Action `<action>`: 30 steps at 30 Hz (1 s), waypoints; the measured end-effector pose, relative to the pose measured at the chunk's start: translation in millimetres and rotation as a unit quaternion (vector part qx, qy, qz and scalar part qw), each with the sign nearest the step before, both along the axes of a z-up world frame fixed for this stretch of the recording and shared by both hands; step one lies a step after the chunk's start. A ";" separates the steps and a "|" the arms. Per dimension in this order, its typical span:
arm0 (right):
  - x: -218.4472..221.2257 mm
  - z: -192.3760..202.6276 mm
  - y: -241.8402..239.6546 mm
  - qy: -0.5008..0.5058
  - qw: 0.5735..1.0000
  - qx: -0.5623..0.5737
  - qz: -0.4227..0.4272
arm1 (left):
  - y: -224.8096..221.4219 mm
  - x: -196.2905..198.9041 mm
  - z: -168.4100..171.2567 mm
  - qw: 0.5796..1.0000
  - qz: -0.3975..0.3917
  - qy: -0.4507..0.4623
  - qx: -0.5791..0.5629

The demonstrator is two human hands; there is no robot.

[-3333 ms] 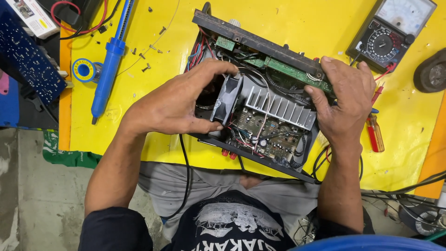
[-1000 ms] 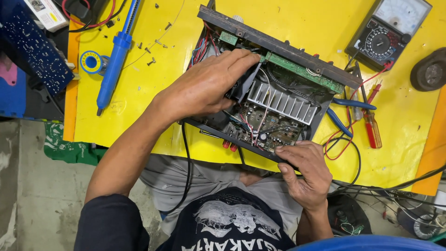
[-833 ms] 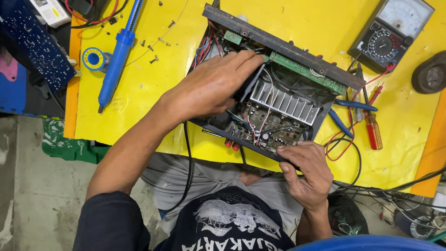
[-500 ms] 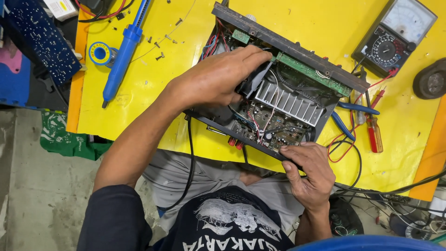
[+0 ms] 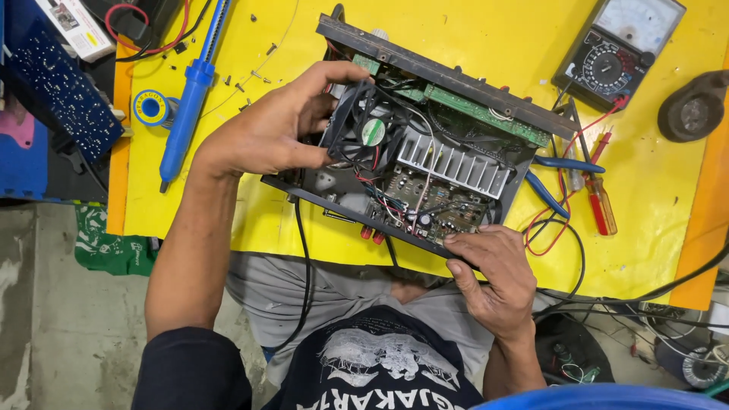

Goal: Inspecting and repairing the internal components of an electronic device, including adjusting a fan and using a glue gun.

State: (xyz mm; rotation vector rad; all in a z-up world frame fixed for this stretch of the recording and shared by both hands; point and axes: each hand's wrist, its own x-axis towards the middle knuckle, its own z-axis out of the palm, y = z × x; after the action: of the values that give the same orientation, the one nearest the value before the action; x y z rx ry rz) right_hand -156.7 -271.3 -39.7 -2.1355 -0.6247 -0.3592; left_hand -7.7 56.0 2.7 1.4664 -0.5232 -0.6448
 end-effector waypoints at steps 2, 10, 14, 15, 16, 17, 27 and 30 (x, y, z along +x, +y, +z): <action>-0.5 0.1 -1.7 0.002 1.000 -0.003 -0.002 | 1.9 1.5 -3.1 1.000 0.001 0.014 0.004; 0.1 0.5 -5.3 0.003 1.000 -0.005 0.002 | 7.8 6.5 -13.5 0.995 -0.009 0.083 -0.054; 1.1 1.6 -6.9 -0.006 1.000 -0.003 0.009 | 9.9 6.9 -25.1 0.994 0.007 0.087 -0.065; 1.5 2.4 -7.0 -0.005 1.000 -0.001 0.013 | 10.5 6.9 -28.1 0.993 0.012 0.094 -0.077; 1.8 3.8 -7.1 -0.005 1.000 -0.001 0.012 | 10.0 7.3 -27.7 0.993 0.011 0.094 -0.077; 2.2 5.4 -7.5 -0.003 1.000 -0.003 0.014 | 9.6 7.2 -27.7 0.995 0.020 0.078 -0.055; 1.0 6.8 -2.9 -0.001 0.999 -0.013 0.036 | -11.2 1.9 10.7 0.996 0.016 0.056 0.068; -0.8 5.2 -2.9 0.008 0.999 -0.015 0.031 | -21.4 3.3 13.2 0.970 -0.016 -0.144 0.196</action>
State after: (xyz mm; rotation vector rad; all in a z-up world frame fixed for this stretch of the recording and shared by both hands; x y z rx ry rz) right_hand -157.5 -274.2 -34.5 -2.1411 -0.6890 -0.3006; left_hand -4.4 34.6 15.9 1.9460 -0.6701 -0.5847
